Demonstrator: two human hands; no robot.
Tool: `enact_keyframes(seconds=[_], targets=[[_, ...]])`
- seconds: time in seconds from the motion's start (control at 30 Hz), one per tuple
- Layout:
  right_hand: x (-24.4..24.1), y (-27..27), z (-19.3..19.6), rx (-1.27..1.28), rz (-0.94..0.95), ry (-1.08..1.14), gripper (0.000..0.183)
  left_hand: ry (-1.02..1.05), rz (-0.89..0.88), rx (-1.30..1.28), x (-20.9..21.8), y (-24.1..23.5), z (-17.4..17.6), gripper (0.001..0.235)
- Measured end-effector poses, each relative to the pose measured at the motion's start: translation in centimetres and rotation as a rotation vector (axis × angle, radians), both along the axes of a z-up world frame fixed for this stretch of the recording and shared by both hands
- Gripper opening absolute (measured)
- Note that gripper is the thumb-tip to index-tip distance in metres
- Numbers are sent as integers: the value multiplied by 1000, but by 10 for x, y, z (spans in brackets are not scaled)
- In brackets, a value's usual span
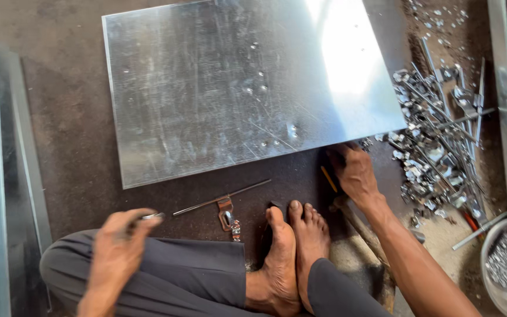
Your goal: The person assembles a metal box by attaching a latch and brackets to a metal sheet using a hammer and a punch, then fits the panel into a larger metal frame.
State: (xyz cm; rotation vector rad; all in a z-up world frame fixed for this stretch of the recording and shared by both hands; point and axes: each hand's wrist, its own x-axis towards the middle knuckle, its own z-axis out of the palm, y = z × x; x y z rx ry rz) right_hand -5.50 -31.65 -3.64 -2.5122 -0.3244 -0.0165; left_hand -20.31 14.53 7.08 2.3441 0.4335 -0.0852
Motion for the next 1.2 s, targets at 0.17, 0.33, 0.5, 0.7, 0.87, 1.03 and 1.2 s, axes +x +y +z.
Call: enact_keyframes(seconds=[0.17, 0.33, 0.5, 0.7, 0.87, 1.03, 1.2], targets=[[-18, 9, 11, -50, -65, -36, 16, 27, -35, -516, 25, -106, -24, 23], [-19, -7, 11, 19, -155, 86, 28, 162, 177, -1086, 39, -181, -58, 29], [-14, -9, -2, -120, -60, 25, 23, 149, 229, -1402, 48, -194, -57, 33], [-15, -9, -7, -176, -57, 52, 21, 198, 256, -1535, 55, -195, -36, 31], [-14, -8, -11, -224, 1, -50, 22, 187, 247, -1479, 55, -201, -38, 31], [-29, 29, 34, 173, -230, 238, 15, 185, 352, -1445, 54, -205, -36, 28], [-67, 87, 93, 410, 111, 157, 16, 81, 385, -1430, 56, -210, -32, 21]])
